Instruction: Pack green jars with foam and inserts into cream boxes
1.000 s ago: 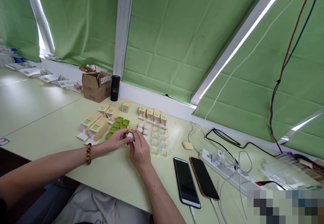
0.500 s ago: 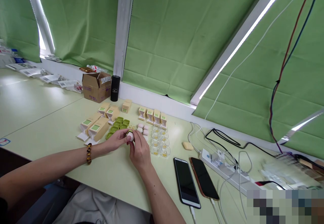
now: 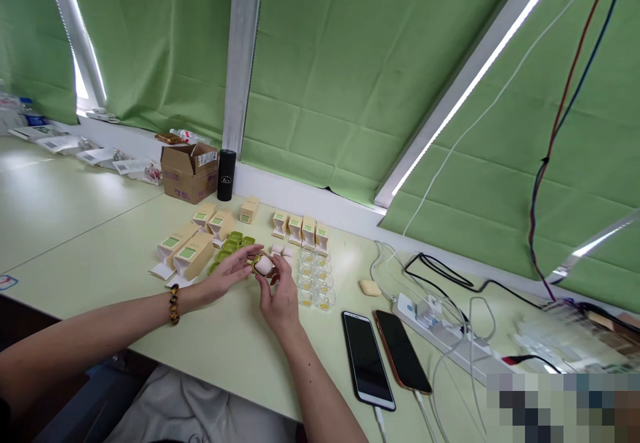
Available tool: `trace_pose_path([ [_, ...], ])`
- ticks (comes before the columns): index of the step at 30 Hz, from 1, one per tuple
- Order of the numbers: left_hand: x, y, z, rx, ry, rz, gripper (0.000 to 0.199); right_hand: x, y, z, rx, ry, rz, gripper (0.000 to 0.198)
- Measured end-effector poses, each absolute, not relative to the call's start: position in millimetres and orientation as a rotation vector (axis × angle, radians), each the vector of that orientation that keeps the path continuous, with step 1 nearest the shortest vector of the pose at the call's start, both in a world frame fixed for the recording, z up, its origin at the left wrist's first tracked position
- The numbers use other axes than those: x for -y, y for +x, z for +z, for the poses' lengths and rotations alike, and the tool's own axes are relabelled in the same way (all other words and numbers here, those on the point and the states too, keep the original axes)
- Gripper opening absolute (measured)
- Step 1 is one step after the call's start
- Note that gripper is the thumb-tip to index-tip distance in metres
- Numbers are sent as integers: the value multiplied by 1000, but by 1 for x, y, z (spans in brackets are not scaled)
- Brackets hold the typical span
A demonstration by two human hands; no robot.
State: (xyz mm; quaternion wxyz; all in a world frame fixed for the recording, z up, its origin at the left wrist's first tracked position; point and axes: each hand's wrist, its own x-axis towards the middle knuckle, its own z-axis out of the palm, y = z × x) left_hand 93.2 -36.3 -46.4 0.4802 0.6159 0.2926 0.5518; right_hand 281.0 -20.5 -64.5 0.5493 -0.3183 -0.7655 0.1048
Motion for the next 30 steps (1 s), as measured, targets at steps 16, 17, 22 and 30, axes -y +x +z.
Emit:
trace_pose_path([
  [16, 50, 88, -38, -1101, 2624, 1442, 53, 25, 275, -48, 1386, -746, 1147, 50],
  [17, 51, 88, -37, -1120, 2644, 1435, 51, 25, 275, -48, 1386, -750, 1163, 50],
  [22, 48, 87, -38, -1156, 2661, 1456, 41, 27, 274, -47, 1380, -734, 1227, 49],
  [30, 40, 88, -42, -1196, 2246, 1535, 39, 30, 279, -39, 1361, -658, 1268, 46],
])
